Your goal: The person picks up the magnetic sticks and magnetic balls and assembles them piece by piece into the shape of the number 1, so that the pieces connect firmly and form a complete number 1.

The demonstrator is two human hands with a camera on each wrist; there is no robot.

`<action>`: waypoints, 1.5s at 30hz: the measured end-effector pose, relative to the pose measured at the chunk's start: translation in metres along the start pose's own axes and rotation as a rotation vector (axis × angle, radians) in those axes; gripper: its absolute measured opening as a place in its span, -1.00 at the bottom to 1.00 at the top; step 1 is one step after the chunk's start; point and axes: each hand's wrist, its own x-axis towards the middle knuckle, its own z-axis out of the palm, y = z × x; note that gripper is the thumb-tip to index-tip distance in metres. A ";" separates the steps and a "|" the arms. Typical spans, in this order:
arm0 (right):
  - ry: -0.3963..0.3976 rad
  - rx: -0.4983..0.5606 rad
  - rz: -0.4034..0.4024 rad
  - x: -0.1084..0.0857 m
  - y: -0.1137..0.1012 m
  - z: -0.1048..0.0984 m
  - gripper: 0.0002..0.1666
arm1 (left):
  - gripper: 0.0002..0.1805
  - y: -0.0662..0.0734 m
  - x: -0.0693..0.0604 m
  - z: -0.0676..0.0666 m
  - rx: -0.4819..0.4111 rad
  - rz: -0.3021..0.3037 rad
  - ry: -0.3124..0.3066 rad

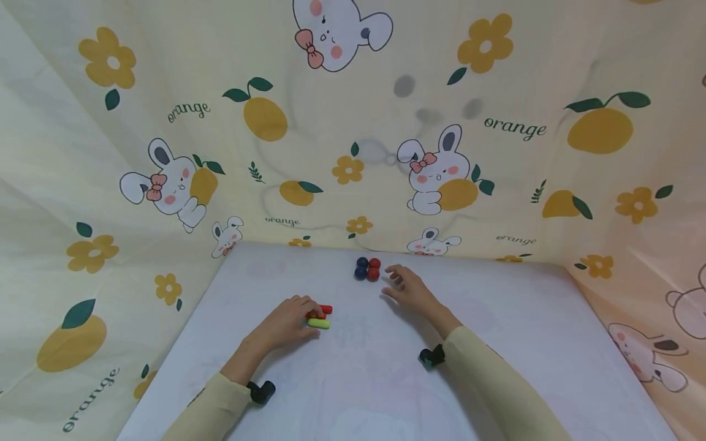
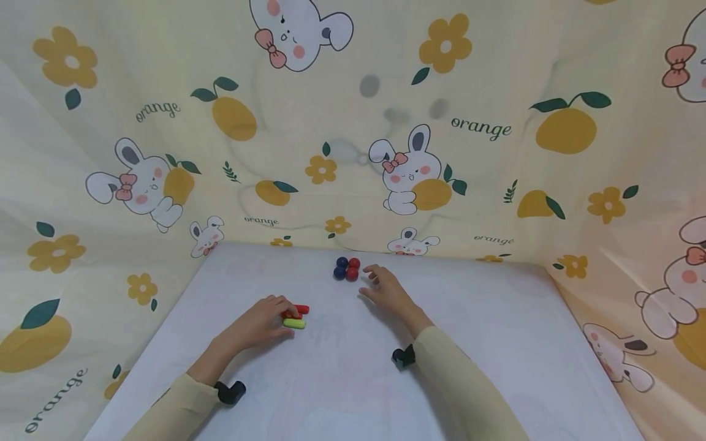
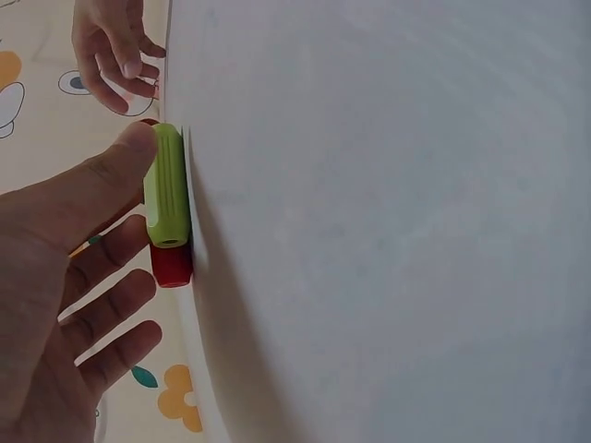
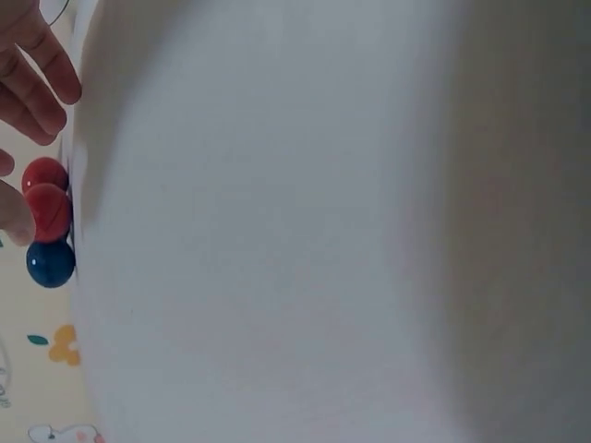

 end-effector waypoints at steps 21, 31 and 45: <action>0.021 0.046 0.010 0.017 -0.002 0.012 -0.33 | -0.65 0.004 0.002 0.000 -0.011 0.010 -0.020; 0.027 0.037 -0.008 0.020 -0.007 0.015 -0.33 | -0.66 0.007 0.003 -0.001 0.023 0.027 -0.023; 0.035 -0.010 -0.012 0.030 -0.009 0.021 -0.37 | -0.68 0.008 0.001 0.000 0.000 0.048 -0.029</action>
